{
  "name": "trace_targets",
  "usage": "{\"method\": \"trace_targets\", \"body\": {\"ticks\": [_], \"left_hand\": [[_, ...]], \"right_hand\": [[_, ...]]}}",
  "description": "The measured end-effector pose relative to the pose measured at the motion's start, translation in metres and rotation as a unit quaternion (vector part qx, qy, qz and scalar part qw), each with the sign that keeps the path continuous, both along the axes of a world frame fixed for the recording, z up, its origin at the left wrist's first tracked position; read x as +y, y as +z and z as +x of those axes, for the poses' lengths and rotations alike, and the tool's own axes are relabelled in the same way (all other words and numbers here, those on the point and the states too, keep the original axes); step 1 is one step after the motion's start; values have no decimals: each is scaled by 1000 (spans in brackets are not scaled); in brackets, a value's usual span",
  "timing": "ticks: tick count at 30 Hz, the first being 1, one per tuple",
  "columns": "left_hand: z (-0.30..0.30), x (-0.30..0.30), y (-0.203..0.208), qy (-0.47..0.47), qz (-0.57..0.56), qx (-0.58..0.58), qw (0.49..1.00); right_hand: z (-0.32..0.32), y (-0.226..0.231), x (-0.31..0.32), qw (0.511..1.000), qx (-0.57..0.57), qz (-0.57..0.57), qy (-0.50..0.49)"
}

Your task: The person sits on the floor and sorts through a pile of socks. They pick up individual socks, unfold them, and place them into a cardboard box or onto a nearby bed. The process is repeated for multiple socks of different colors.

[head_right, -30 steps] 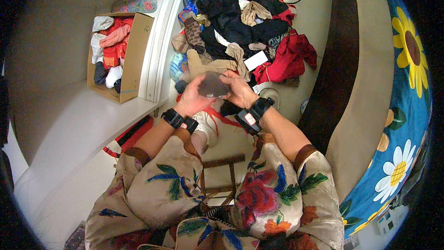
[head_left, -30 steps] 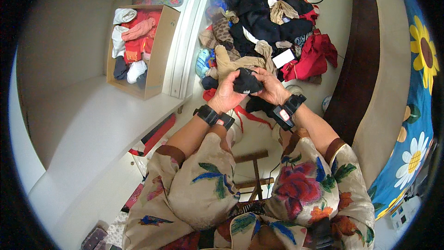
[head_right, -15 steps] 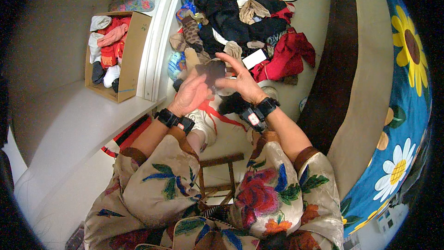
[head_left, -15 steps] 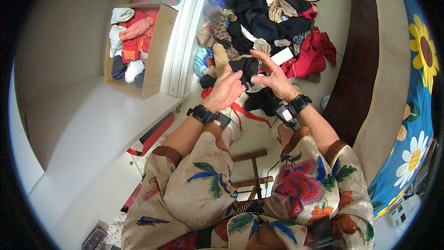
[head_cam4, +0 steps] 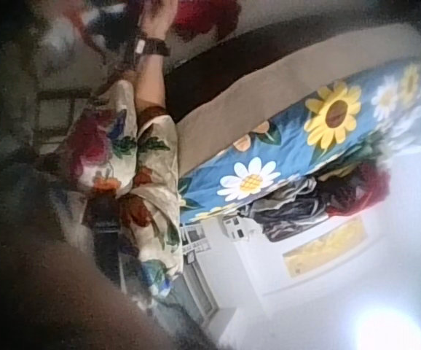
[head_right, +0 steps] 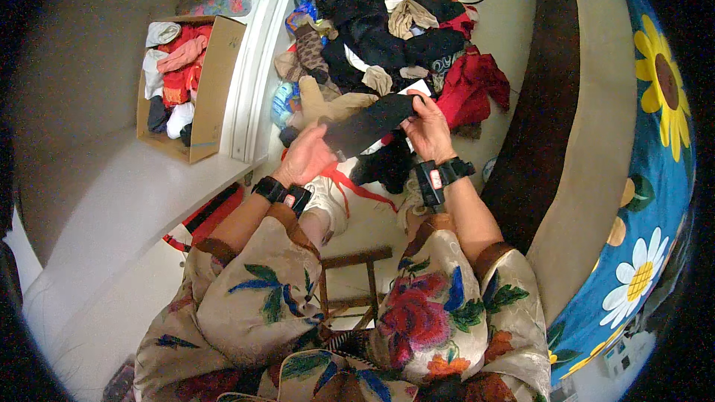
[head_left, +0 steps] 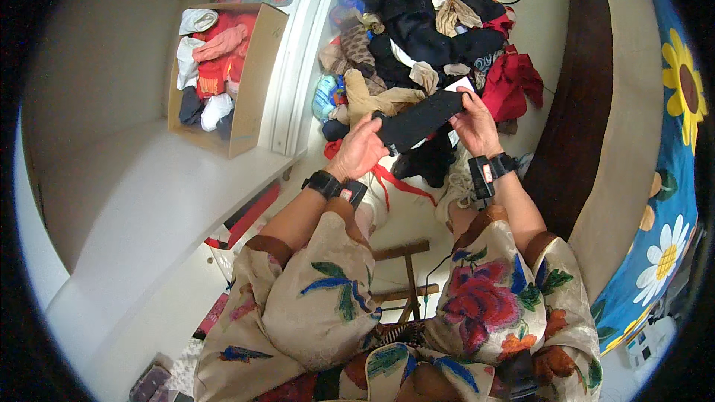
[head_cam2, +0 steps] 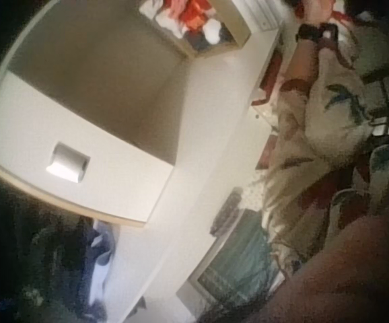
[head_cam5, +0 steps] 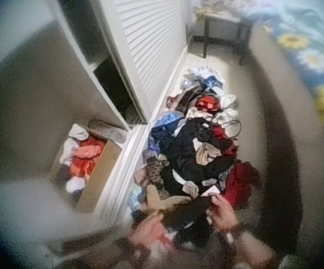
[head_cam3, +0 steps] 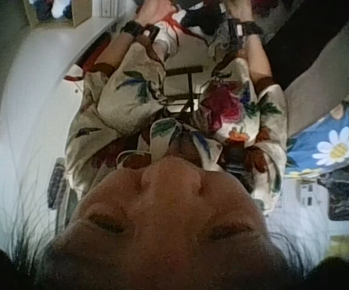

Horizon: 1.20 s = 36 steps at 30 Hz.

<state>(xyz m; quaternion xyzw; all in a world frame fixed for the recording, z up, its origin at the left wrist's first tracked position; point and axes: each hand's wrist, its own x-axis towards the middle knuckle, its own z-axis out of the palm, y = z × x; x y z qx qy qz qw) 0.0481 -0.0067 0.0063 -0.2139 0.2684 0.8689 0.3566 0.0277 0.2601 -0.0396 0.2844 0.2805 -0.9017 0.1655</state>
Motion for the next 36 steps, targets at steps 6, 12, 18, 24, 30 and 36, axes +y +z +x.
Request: {"method": "trace_targets", "body": {"ticks": [6,12,18,24,30,36], "left_hand": [[21,-5,-18,-84,14,44,995],[4,-16,-12,-42,23,5,999],[-3,-9,3,-50,39,42,997],[-10,-17,7,-27,8,64,998],[-20,-29,11,57,-29,64,996],[-26,-20,5,88,-45,37,994]], "right_hand": [[-6,2,17,998,-4,27,-53],[-14,35,1,959,8,153,241],[-9,36,-14,958,-53,68,273],[-14,25,-6,980,43,85,176],[-15,32,-1,999,29,5,44],[-19,42,-15,993,23,-113,-17]]}}
